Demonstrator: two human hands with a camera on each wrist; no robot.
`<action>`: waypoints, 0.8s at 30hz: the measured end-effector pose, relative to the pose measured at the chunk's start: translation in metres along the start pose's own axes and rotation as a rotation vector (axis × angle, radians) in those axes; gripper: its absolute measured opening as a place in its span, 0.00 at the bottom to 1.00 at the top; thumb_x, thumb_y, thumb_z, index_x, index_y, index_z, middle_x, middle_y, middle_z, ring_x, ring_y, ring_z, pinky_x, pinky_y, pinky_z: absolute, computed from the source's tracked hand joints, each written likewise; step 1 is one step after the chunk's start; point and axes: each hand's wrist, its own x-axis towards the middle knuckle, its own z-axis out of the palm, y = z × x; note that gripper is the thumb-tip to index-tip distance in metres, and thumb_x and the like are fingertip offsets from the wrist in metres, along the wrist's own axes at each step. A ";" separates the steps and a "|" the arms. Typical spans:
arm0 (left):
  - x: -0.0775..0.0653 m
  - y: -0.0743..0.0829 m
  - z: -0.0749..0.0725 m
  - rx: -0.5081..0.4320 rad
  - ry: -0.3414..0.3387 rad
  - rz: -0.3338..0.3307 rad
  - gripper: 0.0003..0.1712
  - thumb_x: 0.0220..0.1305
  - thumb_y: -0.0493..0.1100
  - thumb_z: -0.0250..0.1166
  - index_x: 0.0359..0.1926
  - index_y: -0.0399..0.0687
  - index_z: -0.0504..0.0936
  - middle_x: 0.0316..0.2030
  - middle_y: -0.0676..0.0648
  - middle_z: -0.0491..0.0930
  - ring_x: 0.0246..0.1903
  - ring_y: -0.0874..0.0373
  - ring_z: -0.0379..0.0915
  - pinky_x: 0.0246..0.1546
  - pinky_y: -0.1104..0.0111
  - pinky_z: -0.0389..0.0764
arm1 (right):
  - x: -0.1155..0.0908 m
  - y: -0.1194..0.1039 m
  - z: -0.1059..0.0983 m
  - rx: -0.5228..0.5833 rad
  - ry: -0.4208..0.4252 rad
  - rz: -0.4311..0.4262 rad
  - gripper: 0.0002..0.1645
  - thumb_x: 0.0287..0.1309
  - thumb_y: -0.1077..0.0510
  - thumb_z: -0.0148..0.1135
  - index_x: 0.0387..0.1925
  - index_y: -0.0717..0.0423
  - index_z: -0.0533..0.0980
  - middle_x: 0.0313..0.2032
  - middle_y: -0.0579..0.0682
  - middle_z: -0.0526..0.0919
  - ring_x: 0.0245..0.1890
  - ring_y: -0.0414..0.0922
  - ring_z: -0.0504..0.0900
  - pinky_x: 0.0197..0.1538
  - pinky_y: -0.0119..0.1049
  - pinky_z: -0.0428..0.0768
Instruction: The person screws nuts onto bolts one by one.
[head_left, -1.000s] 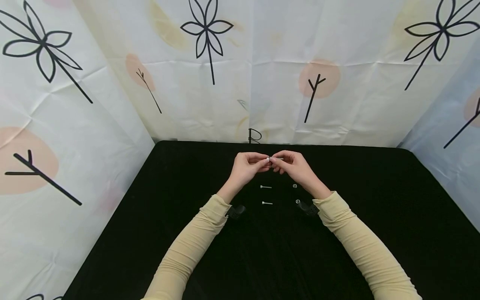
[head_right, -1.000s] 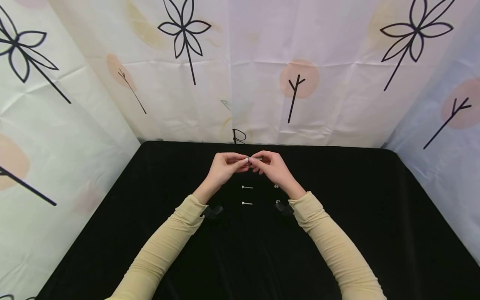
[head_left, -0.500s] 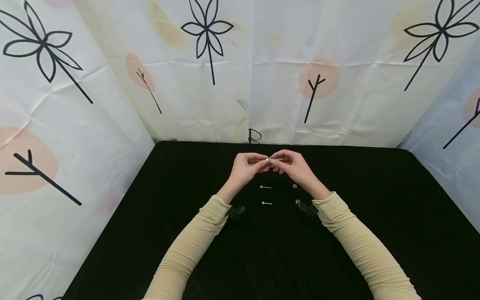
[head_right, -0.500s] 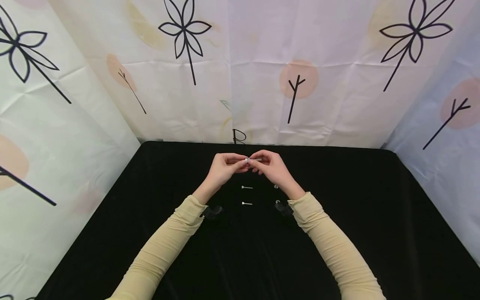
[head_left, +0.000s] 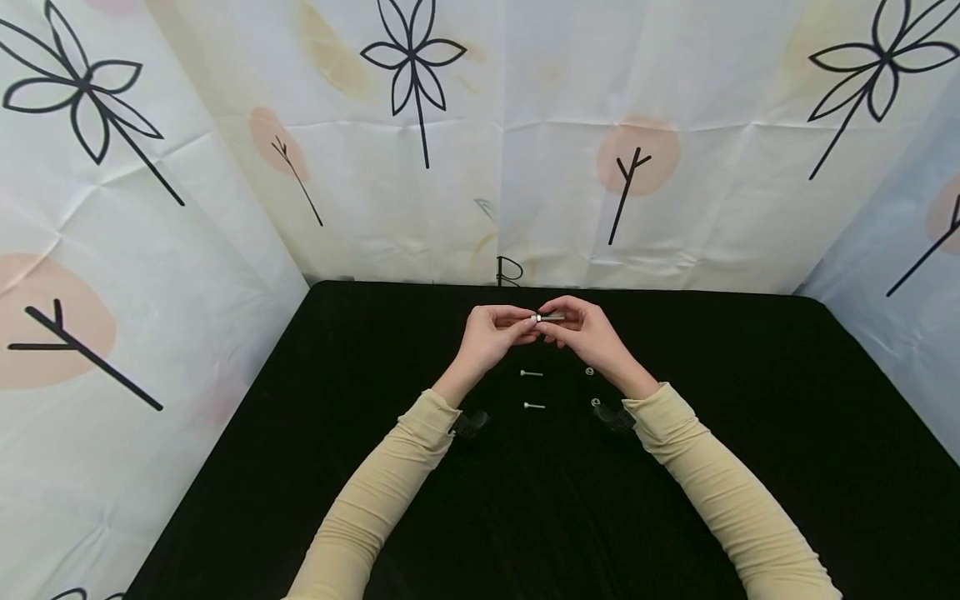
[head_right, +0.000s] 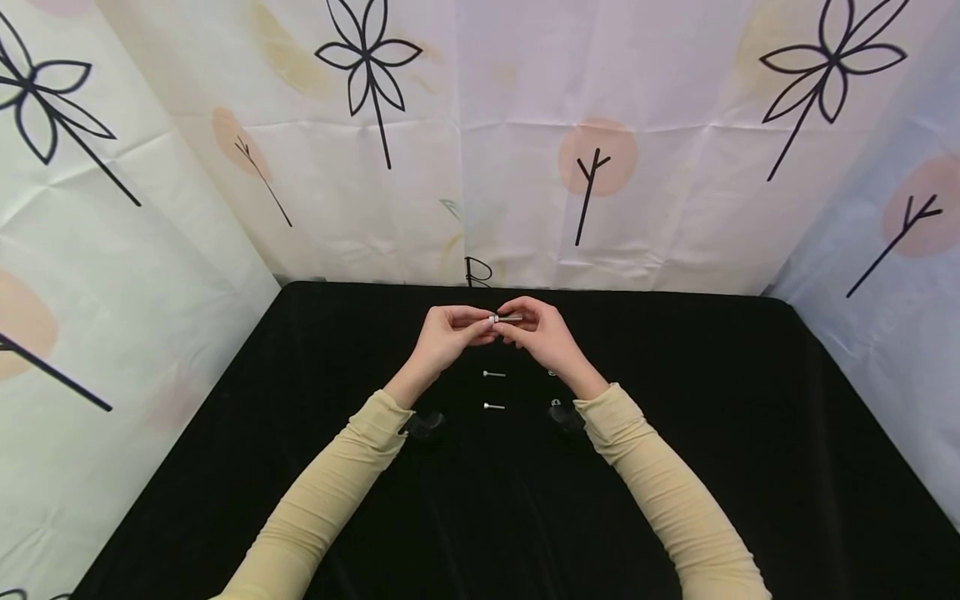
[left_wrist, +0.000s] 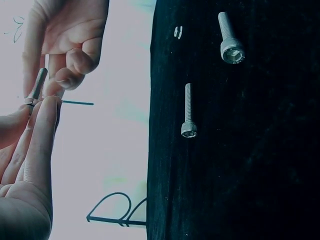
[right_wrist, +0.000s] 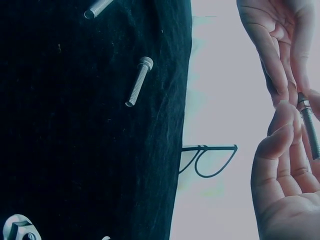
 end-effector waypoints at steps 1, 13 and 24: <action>-0.001 0.003 0.001 0.001 0.001 0.002 0.13 0.64 0.29 0.60 0.47 0.21 0.78 0.41 0.32 0.82 0.42 0.41 0.81 0.45 0.56 0.83 | 0.000 0.000 0.000 0.008 -0.002 -0.008 0.16 0.63 0.60 0.62 0.49 0.65 0.75 0.42 0.62 0.81 0.37 0.57 0.82 0.36 0.48 0.83; 0.008 -0.015 -0.003 0.001 0.021 0.013 0.14 0.63 0.31 0.62 0.47 0.24 0.79 0.41 0.34 0.83 0.40 0.47 0.83 0.44 0.58 0.83 | 0.001 0.001 0.001 -0.026 0.016 -0.014 0.14 0.62 0.60 0.63 0.47 0.65 0.76 0.42 0.61 0.81 0.34 0.51 0.83 0.34 0.45 0.83; 0.007 -0.018 -0.002 0.018 0.049 0.026 0.14 0.62 0.34 0.64 0.45 0.27 0.81 0.40 0.36 0.83 0.39 0.48 0.83 0.42 0.61 0.85 | 0.000 0.000 0.002 -0.047 0.021 0.032 0.14 0.63 0.55 0.63 0.45 0.62 0.78 0.39 0.57 0.83 0.37 0.67 0.78 0.34 0.52 0.80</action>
